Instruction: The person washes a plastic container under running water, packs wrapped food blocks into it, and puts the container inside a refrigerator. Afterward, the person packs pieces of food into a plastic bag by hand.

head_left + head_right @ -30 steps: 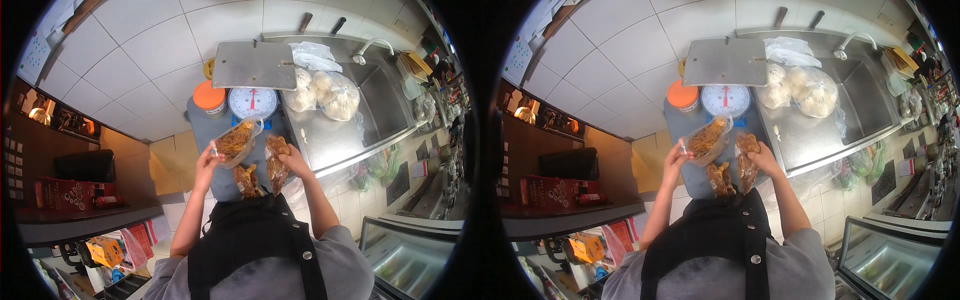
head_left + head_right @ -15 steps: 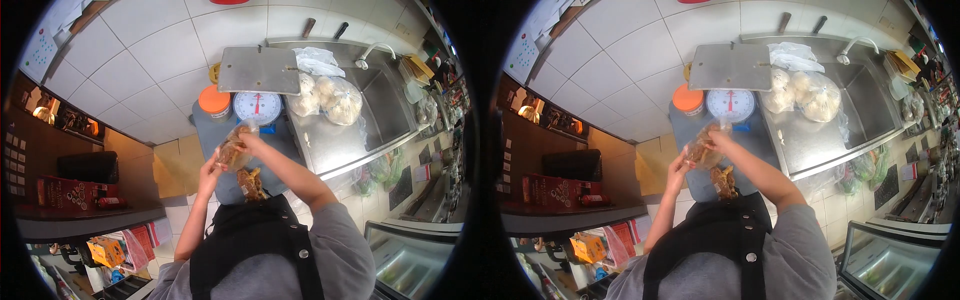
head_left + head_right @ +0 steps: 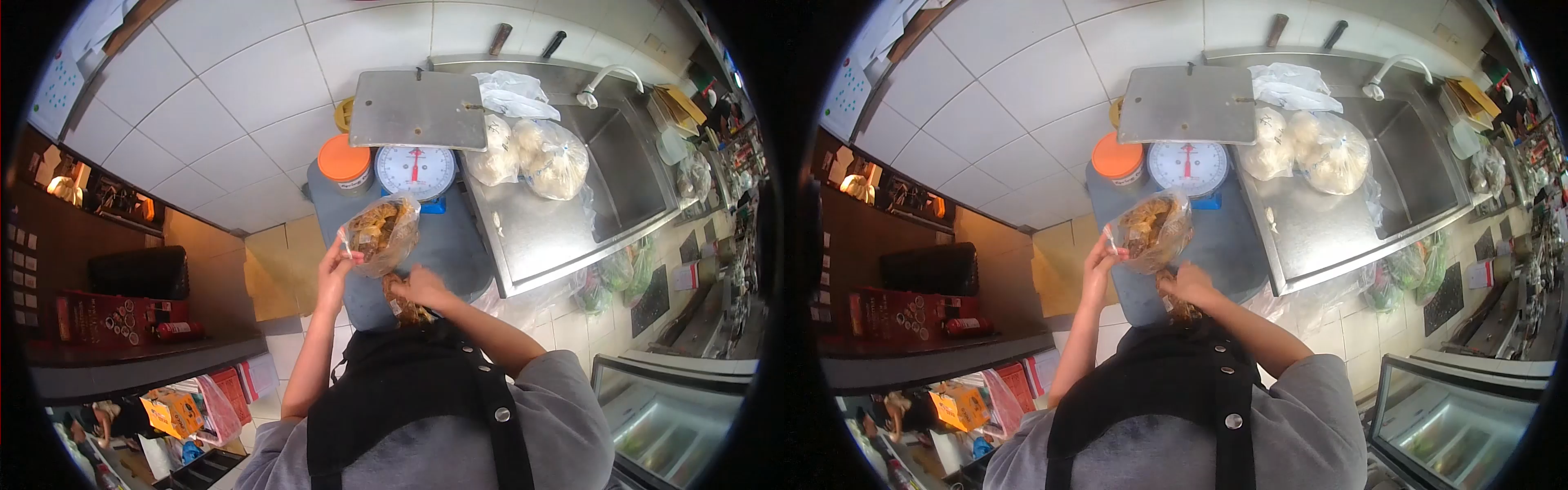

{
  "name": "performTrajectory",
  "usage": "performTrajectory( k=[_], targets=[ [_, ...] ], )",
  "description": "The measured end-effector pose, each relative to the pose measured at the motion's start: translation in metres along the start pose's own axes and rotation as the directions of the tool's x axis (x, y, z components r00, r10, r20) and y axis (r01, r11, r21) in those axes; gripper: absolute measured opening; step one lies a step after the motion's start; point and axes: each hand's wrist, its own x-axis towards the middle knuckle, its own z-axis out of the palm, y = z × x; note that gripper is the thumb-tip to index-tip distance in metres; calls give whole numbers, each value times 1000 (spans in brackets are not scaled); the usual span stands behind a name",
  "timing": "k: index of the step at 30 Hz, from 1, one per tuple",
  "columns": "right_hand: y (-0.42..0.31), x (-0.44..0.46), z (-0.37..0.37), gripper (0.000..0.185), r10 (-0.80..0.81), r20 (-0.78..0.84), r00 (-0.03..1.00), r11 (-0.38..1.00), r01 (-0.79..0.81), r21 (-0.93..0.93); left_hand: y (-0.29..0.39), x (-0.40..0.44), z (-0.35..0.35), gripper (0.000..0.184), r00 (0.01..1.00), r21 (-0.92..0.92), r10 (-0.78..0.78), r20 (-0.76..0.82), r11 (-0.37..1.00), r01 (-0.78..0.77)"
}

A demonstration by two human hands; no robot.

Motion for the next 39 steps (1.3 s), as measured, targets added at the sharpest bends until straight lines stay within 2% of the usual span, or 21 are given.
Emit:
performTrajectory(
  k=[3,4,8,10,11,13,14,16,17,19,20,24,26,27,28,29,30,34,36,37,39],
  targets=[
    [23,4,55,93,-39,-136,990,993,23,-118,1,0,7,64,998,17,-9,64,1000,8],
    [23,9,60,101,75,-79,994,997,-76,-8,1,-1,8,64,998,20,-11,68,1000,10],
    [34,20,48,90,84,71,994,995,-88,54,-1,-9,12,61,998,20,0,64,1000,-1],
    [76,45,59,78,-77,132,988,911,16,413,-5,-10,11,62,999,6,3,50,1000,-3],
    [84,41,53,78,-81,132,988,913,21,407,-8,-10,8,63,999,2,0,34,1000,0],
    [93,27,34,69,-103,148,984,593,-59,803,-10,-14,2,64,1000,-8,0,4,1000,0],
    [97,22,20,69,-110,151,982,602,-55,797,-9,-16,0,65,1000,21,-6,7,1000,6],
    [95,8,-10,58,-246,46,968,359,47,932,-11,-20,-2,66,1000,45,-18,3,999,18],
    [75,-9,-34,58,-248,51,967,362,44,931,-12,-19,-3,67,1000,40,-24,13,999,24],
    [22,-38,-85,54,-263,13,965,145,26,989,-10,-19,-3,68,999,38,-28,29,999,26],
    [16,-21,-83,54,-263,8,965,144,31,989,-7,-19,1,67,999,42,-23,40,999,21],
    [-40,29,-53,44,-245,-196,950,-212,144,966,-2,-14,6,64,998,30,19,61,999,-21],
    [-49,61,-9,43,81,-209,975,-57,214,975,-2,-11,2,63,1000,1,17,18,1000,-17],
    [-32,81,10,43,80,-215,973,-59,220,974,-2,-9,0,62,1000,-28,12,-27,1000,-13],
    [-15,102,30,45,-74,-381,921,381,380,843,-7,-7,-3,62,998,-38,-4,-57,999,1],
    [-7,114,37,47,-284,-447,848,706,501,501,-6,-8,-4,62,998,-36,2,-56,999,-4],
    [-26,73,6,55,-258,-423,869,825,426,371,-7,-11,-4,61,996,-64,1,-90,998,-7],
    [-57,26,-56,61,-108,-233,966,993,117,27,-8,-10,-10,58,981,-128,-40,-190,992,16],
    [-43,31,-62,66,-382,-703,600,924,261,-280,-7,-9,-8,55,978,-146,-61,-202,989,31],
    [-38,36,-63,66,-387,-699,602,922,261,-285,-6,-8,-6,53,977,-161,-75,-200,986,42],
    [-25,59,-61,39,-478,-804,353,847,429,-315,-7,-3,-4,47,981,-137,-77,-176,989,53]
  ],
)
